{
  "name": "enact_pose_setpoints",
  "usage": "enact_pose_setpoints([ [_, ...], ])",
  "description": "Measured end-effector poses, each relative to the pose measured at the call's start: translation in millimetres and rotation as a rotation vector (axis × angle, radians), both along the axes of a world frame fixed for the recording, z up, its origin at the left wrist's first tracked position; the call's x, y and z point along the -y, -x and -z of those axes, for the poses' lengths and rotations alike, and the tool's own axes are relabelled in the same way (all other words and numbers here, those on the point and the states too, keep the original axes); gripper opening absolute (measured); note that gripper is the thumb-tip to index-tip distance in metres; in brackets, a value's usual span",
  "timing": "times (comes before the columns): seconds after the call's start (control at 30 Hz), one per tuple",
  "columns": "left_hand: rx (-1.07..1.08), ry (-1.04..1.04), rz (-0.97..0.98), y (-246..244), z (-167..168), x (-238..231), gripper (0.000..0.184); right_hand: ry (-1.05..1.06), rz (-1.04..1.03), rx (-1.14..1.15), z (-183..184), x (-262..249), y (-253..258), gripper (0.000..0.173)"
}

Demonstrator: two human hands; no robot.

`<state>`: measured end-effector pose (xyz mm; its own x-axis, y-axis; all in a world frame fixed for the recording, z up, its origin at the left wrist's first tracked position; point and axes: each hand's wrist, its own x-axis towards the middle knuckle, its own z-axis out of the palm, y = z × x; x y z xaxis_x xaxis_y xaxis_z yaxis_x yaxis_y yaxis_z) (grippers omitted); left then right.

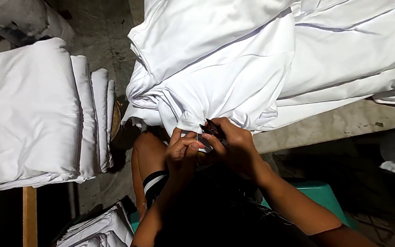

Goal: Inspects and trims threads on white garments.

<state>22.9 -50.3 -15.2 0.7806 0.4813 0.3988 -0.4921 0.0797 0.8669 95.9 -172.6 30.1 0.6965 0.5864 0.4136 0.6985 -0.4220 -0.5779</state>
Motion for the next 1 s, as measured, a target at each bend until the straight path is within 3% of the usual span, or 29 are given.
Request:
enact_pose_setpoints([
  [0.5, -0.002, -0.03, 0.017, 1, -1, 0, 0.023, 0.073, 0.033, 0.04, -2, -4, 1, 0.024],
  [0.7, -0.036, -0.201, 0.118, 18, -8, -8, 0.023, 0.06, 0.054, 0.065, -1, 1, -2, 0.022],
  [0.87, -0.22, -0.703, -0.082, 13, -41, -54, 0.069, -0.165, 0.024, 0.098, -4, 20, 0, 0.023],
  [0.93, -0.311, -0.819, 0.114, -13, -56, -64, 0.079, -0.264, -0.019, 0.1, -6, 20, 3, 0.022],
  [1.0, -0.202, -0.654, 0.403, -40, -71, -65, 0.082, -0.354, -0.044, 0.1, -7, 20, 3, 0.019],
])
